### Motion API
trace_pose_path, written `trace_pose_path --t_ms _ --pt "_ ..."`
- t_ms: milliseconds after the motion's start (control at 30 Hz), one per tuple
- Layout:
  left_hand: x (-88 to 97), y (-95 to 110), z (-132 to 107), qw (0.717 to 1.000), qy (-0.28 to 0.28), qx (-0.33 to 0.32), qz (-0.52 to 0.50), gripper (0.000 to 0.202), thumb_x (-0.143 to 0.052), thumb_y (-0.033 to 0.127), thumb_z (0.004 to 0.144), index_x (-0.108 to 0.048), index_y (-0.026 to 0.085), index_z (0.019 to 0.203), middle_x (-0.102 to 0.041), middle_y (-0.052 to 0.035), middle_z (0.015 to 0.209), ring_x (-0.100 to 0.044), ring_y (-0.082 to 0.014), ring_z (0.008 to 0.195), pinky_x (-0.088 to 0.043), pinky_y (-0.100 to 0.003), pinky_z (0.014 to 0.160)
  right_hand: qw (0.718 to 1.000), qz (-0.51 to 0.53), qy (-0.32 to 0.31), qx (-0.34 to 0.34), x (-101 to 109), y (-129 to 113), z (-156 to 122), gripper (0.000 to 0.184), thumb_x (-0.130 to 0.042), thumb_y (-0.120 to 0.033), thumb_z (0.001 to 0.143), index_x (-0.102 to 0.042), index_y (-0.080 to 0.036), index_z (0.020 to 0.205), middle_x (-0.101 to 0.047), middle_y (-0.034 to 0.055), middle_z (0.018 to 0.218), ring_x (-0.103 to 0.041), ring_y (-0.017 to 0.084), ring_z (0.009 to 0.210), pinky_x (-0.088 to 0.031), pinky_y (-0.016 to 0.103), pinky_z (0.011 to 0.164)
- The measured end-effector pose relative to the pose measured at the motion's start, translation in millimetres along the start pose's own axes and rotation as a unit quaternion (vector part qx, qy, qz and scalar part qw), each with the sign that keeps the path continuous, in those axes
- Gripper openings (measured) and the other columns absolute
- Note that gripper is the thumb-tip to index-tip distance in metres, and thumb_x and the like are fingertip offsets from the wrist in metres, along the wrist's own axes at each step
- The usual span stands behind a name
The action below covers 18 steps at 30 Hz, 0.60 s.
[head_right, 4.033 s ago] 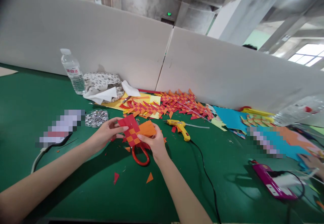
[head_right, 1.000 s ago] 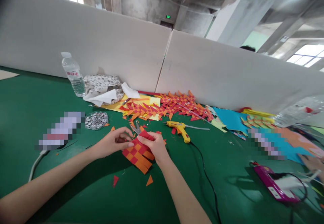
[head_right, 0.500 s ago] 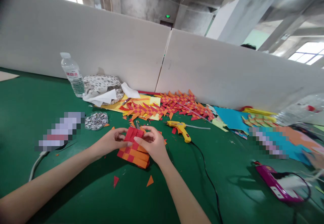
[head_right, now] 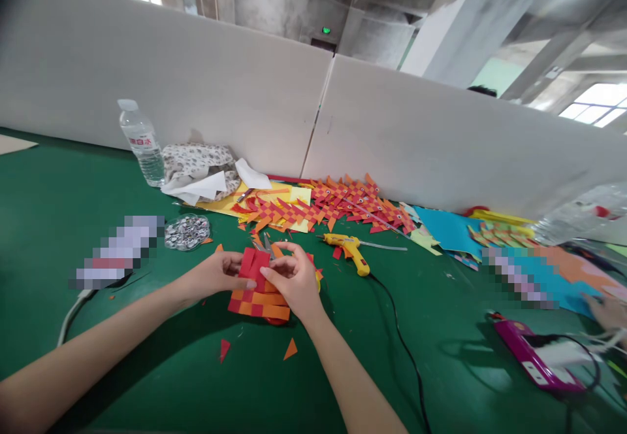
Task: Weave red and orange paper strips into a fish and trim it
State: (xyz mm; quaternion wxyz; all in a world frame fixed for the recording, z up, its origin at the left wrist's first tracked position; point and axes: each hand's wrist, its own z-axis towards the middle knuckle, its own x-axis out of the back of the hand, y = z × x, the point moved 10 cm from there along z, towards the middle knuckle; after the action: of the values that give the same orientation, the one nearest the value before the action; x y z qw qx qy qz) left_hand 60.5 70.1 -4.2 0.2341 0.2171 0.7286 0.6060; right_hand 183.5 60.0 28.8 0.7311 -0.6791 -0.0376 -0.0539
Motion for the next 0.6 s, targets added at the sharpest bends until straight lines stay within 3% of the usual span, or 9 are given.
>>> trace_pose_path --t_ms 200,400,600 --pt "-3.8 2 -1 1.0 -0.007 0.002 -0.01 0.038 -0.075 0.031 0.063 -0.067 0.014 0.096 -0.071 -0.0076 0.094 -0.065 -0.0223 0.087 -0.05 -0.034 0.078 1.0 0.014 -0.005 -0.003 -3 2 -1 0.048 -0.076 -0.031 0.061 -0.052 -0.023 0.102 -0.064 -0.0015 0.069 -0.06 0.015 0.062 -0.046 0.028 0.061" --pt "9.8 0 1 0.997 0.057 -0.005 -0.058 0.04 -0.075 0.033 0.063 -0.067 0.015 0.098 -0.071 -0.0084 0.099 -0.066 -0.0206 0.085 -0.052 -0.032 0.076 1.0 -0.005 -0.023 -0.006 -2 4 0 0.048 -0.074 -0.032 0.062 -0.051 -0.021 0.103 -0.067 0.0018 0.076 -0.063 0.017 0.069 -0.047 0.029 0.064" --pt "16.3 0 -2 0.994 0.097 0.011 -0.052 0.037 -0.076 0.032 0.061 -0.069 0.014 0.093 -0.072 -0.008 0.095 -0.066 -0.0208 0.085 -0.052 -0.029 0.074 0.999 -0.038 -0.031 0.009 -4 2 0 0.043 -0.072 -0.032 0.065 -0.051 -0.021 0.102 -0.067 0.0009 0.074 -0.06 0.014 0.059 -0.043 0.025 0.052"
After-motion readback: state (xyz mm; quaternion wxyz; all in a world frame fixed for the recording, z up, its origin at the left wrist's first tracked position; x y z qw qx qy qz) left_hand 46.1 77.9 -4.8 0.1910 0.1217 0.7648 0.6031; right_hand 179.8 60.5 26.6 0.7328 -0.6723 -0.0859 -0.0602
